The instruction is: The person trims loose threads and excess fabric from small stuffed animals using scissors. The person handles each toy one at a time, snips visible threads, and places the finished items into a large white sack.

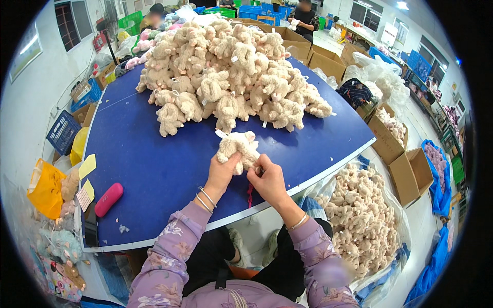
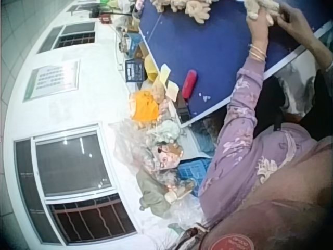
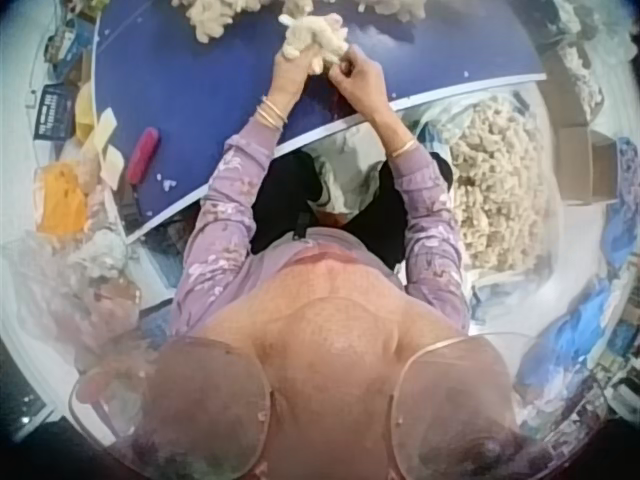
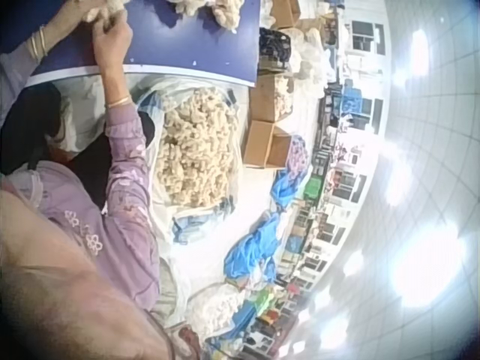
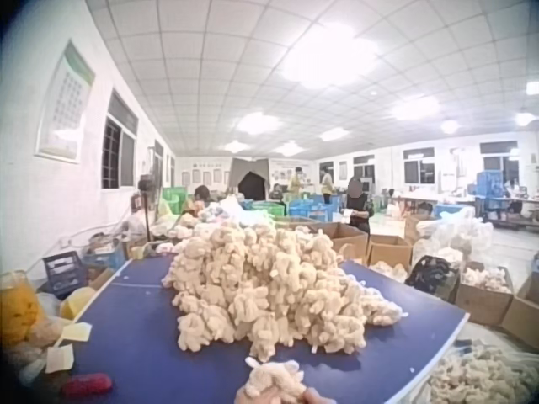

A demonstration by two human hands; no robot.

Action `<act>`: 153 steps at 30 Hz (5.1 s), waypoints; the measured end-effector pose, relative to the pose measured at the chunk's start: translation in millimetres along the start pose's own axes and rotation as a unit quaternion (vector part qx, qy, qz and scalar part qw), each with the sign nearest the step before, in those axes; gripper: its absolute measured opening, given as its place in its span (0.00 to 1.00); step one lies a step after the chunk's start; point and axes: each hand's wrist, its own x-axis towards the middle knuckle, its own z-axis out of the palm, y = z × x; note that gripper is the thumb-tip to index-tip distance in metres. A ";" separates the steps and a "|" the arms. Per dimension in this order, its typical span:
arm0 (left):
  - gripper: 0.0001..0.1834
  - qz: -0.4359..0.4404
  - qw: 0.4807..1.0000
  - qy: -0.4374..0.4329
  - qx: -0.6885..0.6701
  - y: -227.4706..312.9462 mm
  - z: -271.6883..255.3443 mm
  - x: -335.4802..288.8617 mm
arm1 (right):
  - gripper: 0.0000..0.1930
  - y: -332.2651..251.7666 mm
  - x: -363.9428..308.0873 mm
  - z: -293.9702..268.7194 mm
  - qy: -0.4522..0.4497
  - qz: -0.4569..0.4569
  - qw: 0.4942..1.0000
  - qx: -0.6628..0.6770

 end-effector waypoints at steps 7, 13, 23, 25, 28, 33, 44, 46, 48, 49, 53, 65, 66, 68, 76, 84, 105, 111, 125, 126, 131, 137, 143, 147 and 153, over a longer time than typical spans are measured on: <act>0.16 0.010 0.994 -0.013 -0.105 8.9 0.9 5.6 | 0.09 -8.8 -9.3 7.8 0.036 -0.048 0.997 0.057; 0.19 -0.035 0.989 -0.010 -0.142 7.4 0.9 4.4 | 0.13 -5.3 -9.6 11.3 0.020 0.007 0.990 0.140; 0.20 -0.075 0.989 -0.027 -0.125 11.4 -0.2 3.1 | 0.05 -0.5 -0.4 -0.5 0.085 -0.020 0.966 0.244; 0.20 -0.072 0.987 -0.047 -0.132 12.8 0.0 2.9 | 0.07 7.1 6.8 -15.6 0.077 0.053 0.960 0.263; 0.20 -0.081 0.982 -0.066 -0.156 10.0 -2.2 5.4 | 0.09 22.3 12.9 -21.6 0.037 0.088 0.964 0.248; 0.20 -0.100 0.979 -0.072 -0.165 13.5 -2.5 3.0 | 0.12 10.9 8.0 -12.7 -0.041 0.048 0.966 0.250; 0.23 -0.081 0.984 -0.105 -0.120 11.0 -2.6 -0.8 | 0.14 8.6 40.1 -101.2 0.151 -0.010 0.879 0.452; 0.21 -0.088 0.984 -0.107 -0.116 11.7 -5.5 2.4 | 0.24 -22.3 42.4 -155.8 0.116 -0.132 0.753 0.634; 0.20 -0.089 0.983 -0.115 -0.111 8.2 -4.5 3.4 | 0.23 -2.1 57.9 -165.5 0.167 -0.074 0.822 0.539; 0.19 -0.091 0.984 -0.117 -0.102 7.9 -4.3 3.2 | 0.22 15.2 71.8 -165.5 0.193 -0.046 0.850 0.488; 0.18 -0.087 0.986 -0.125 -0.065 6.7 -4.0 3.2 | 0.16 98.2 109.5 -109.7 0.162 0.166 0.958 0.167; 0.29 0.188 0.950 -0.036 0.246 4.7 14.2 -8.2 | 0.10 -3.2 68.7 -64.6 -0.072 -0.007 0.996 0.056; 0.32 0.222 0.934 -0.048 0.275 4.9 16.2 -10.1 | 0.10 -12.0 60.6 -55.3 -0.099 -0.027 0.993 0.060; 0.39 0.144 0.970 -0.086 0.175 3.4 17.3 -14.8 | 0.11 -38.9 48.6 -48.8 -0.190 0.027 0.981 0.034; 0.19 -0.054 0.988 -0.124 -0.077 8.3 2.5 -3.6 | 0.14 -25.3 62.7 -62.0 0.024 0.015 0.954 0.299; 0.23 -0.084 0.959 -0.176 -0.208 6.4 -1.5 -0.9 | 0.15 -5.8 52.1 -51.8 -0.147 0.133 0.965 0.172; 0.27 -0.059 0.988 -0.131 -0.060 15.9 -9.6 0.6 | 0.10 37.8 55.8 -50.0 0.000 0.140 0.941 0.309; 0.36 -0.082 0.983 -0.158 -0.036 5.1 3.9 -5.2 | 0.09 45.0 51.4 -37.1 0.011 0.088 0.978 0.190; 0.16 -0.072 0.974 -0.092 -0.195 12.8 0.6 -0.6 | 0.15 17.5 44.2 -47.1 -0.080 0.189 0.929 0.308; 0.16 -0.066 0.972 -0.092 -0.204 12.8 1.5 -0.9 | 0.15 18.2 42.4 -46.5 -0.101 0.174 0.932 0.302; 0.16 -0.030 0.980 -0.074 -0.180 10.1 -1.0 1.1 | 0.13 12.0 36.2 -34.0 -0.122 0.091 0.962 0.228; 0.16 -0.064 0.984 -0.042 -0.164 6.0 -0.2 3.0 | 0.13 6.5 33.8 -29.1 -0.095 0.101 0.956 0.260; 0.17 -0.113 0.984 -0.042 -0.133 -0.2 -5.1 4.9 | 0.14 4.9 33.1 -30.1 -0.091 0.135 0.941 0.295; 0.17 -0.107 0.986 -0.057 -0.113 3.4 -3.1 2.6 | 0.14 7.2 33.2 -29.8 -0.088 0.145 0.935 0.312; 0.17 -0.101 0.988 -0.077 -0.086 0.8 -3.4 2.7 | 0.10 18.7 34.8 -19.0 -0.033 0.096 0.969 0.226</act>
